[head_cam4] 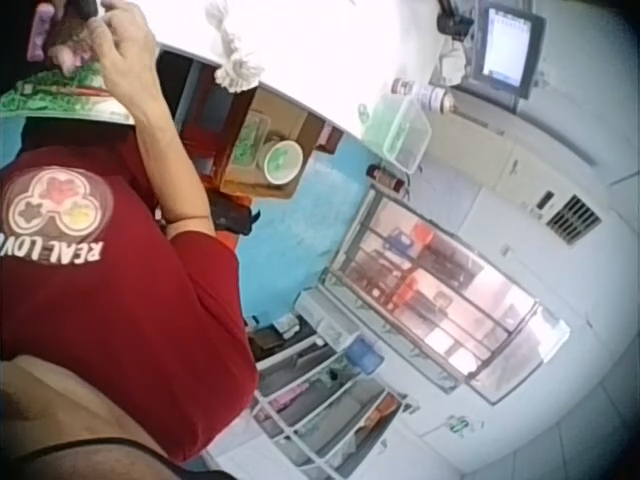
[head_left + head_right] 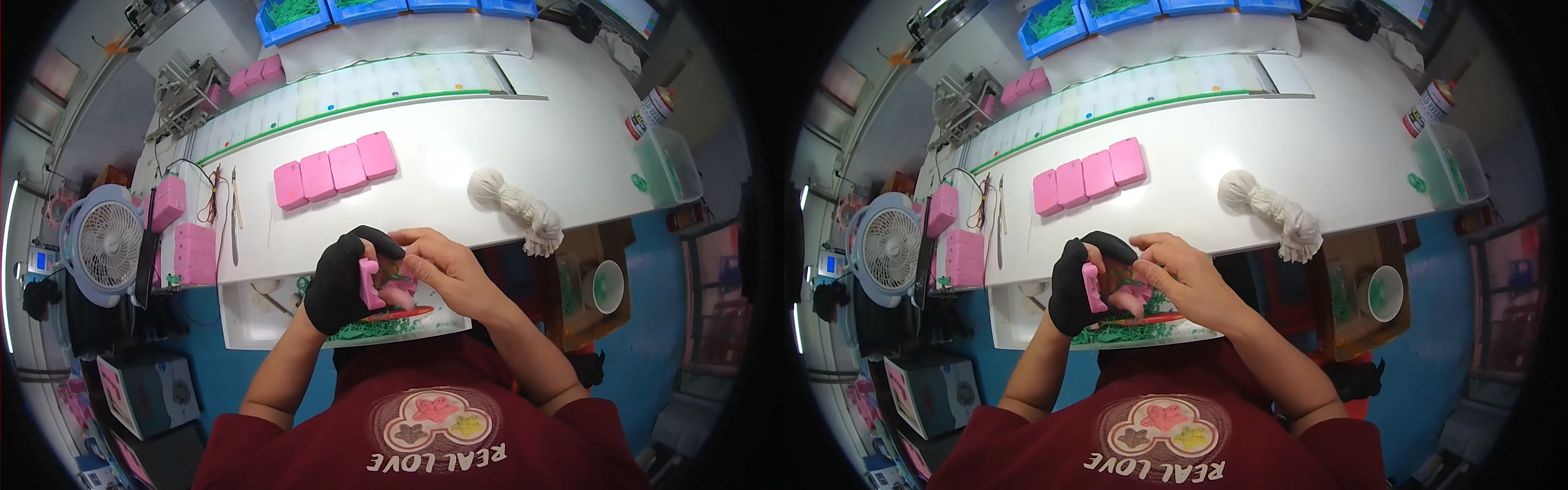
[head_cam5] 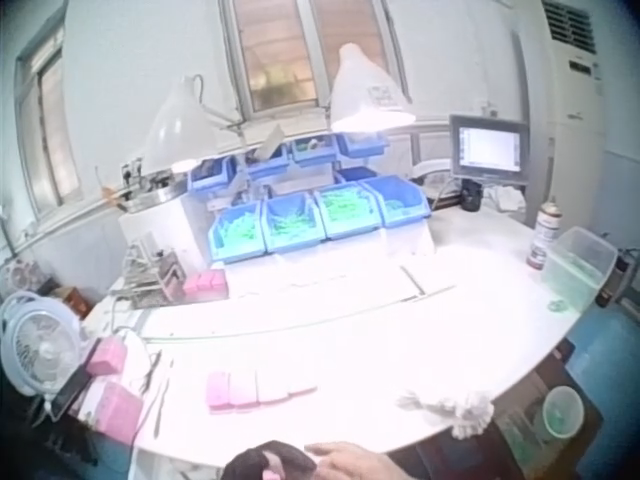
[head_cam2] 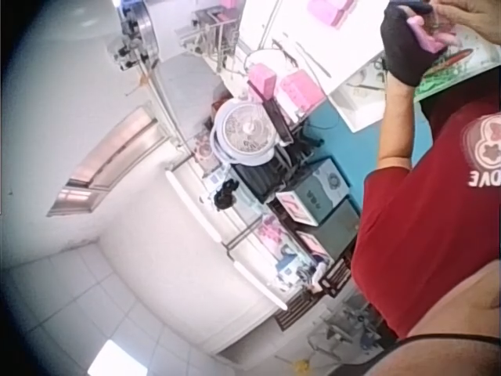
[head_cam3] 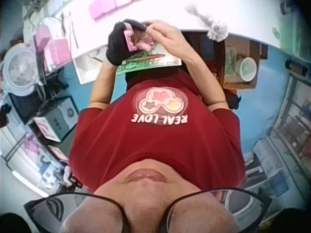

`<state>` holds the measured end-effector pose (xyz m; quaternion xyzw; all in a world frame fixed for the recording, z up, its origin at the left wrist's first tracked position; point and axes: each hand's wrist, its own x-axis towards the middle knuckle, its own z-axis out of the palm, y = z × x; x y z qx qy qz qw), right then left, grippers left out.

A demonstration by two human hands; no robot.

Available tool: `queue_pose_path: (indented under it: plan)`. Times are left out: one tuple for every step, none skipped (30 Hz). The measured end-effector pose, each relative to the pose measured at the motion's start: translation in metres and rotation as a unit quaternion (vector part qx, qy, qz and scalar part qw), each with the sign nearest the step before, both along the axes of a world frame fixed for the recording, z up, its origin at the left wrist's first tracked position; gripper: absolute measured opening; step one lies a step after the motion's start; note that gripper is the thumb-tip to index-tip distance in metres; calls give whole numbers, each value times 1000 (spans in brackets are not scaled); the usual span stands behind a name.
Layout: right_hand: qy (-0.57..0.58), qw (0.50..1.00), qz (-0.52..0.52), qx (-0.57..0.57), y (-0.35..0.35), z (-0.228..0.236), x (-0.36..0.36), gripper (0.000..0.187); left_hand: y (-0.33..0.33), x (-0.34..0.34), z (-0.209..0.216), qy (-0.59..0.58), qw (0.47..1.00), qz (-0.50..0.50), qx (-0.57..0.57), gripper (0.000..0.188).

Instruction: Preparing candle wicks by threading them through green plastic holders and placing them into pink molds.

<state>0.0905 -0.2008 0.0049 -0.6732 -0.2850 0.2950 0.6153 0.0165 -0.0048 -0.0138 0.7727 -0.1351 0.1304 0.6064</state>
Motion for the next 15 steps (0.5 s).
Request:
queue_pose_path:
  plan:
    - [-103,994,-13,20,1,-3,1,21,-4,-4,-3,-10,999,37,-31,66]
    - [-205,978,-27,41,2,-5,2,18,-2,-2,-5,-7,997,60,-39,68]
    - [-143,987,-22,68,3,-6,1,15,-10,2,9,22,992,64,-106,71]
    - [-143,987,-22,69,4,-6,2,15,-18,4,24,50,982,68,-171,74]
    - [-168,983,-29,69,5,-5,3,15,-17,2,13,119,957,48,-259,82]
    - [-194,978,-36,71,5,-3,3,15,1,0,18,248,911,-46,-325,91]
    - [-193,978,-36,72,4,-3,5,15,0,-1,18,253,876,-107,-398,94]
    - [-177,981,-19,70,1,-5,7,16,-1,-2,20,254,831,-167,-467,98]
    - [-162,985,-1,67,1,-7,8,16,1,-2,16,254,831,-165,-466,98]
    - [-162,984,0,68,2,-8,7,16,3,-1,8,249,839,-180,-450,100]
    - [-131,989,-8,62,2,-9,5,16,5,-1,3,243,846,-194,-434,102]
    - [-100,993,-17,56,2,-11,3,15,5,1,3,244,846,-194,-433,102]
    - [-100,993,-17,57,5,-13,0,15,3,2,4,255,861,-161,-409,100]
    - [-29,992,-82,91,9,-15,-4,15,2,3,4,265,875,-128,-385,99]
    - [43,980,-146,124,11,-16,-6,15,3,4,5,265,875,-129,-384,99]
